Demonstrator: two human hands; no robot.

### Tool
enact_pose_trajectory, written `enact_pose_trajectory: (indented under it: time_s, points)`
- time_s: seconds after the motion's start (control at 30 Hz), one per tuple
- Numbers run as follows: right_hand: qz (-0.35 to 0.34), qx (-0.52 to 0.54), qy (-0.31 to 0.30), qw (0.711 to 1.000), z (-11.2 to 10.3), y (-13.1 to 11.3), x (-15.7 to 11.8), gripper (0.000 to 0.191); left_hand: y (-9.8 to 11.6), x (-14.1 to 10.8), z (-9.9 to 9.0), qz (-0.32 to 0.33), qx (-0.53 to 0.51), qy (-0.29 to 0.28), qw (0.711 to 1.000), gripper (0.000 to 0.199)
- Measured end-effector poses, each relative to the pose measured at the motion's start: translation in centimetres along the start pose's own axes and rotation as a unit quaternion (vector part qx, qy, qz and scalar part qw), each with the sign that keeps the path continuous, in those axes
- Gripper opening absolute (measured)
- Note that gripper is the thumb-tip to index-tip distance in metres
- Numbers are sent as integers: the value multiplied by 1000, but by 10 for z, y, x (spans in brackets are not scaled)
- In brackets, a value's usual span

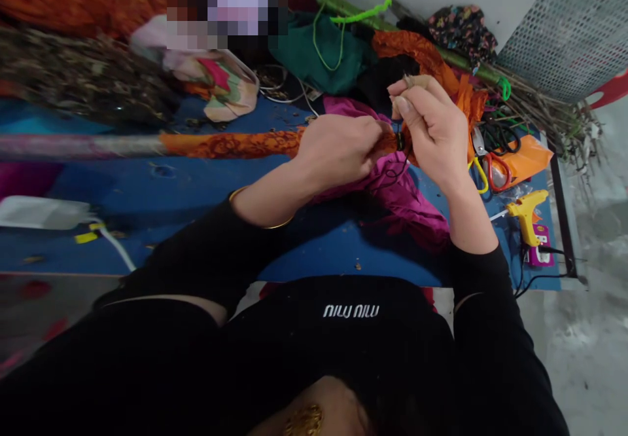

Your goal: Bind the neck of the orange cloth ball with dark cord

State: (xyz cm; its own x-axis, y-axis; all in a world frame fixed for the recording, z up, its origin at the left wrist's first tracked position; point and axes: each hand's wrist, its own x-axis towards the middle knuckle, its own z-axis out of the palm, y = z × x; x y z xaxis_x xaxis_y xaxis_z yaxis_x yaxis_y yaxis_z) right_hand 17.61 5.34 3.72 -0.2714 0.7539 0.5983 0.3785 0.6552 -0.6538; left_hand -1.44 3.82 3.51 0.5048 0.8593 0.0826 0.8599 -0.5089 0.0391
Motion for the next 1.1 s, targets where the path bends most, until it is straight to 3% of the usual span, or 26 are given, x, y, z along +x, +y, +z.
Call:
enact_pose_trajectory:
  time_s: [0.17,0.3,0.43,0.73,0.87,0.97,1.1]
  points:
    - [7,-24,-55,998,-4,3,0,40,2,1,5,53,52,4,997,44]
    - [16,-35,-74,996,-5,10,2,42,2,2,15,99,73,64,990,55]
    - [26,-35,-82,996,-8,21,6,37,1,2,24,94,54,111,988,56]
    - [23,-30,-81,996,-9,23,6,38,-4,5,31,126,71,130,981,56]
    - [36,-3,-78,996,-10,26,8,39,-5,6,34,131,43,149,979,49]
    - [43,34,-61,997,-8,23,8,47,-6,6,31,129,50,133,981,47]
    - [73,186,19,980,-14,9,9,48,-9,7,21,94,89,94,987,41]
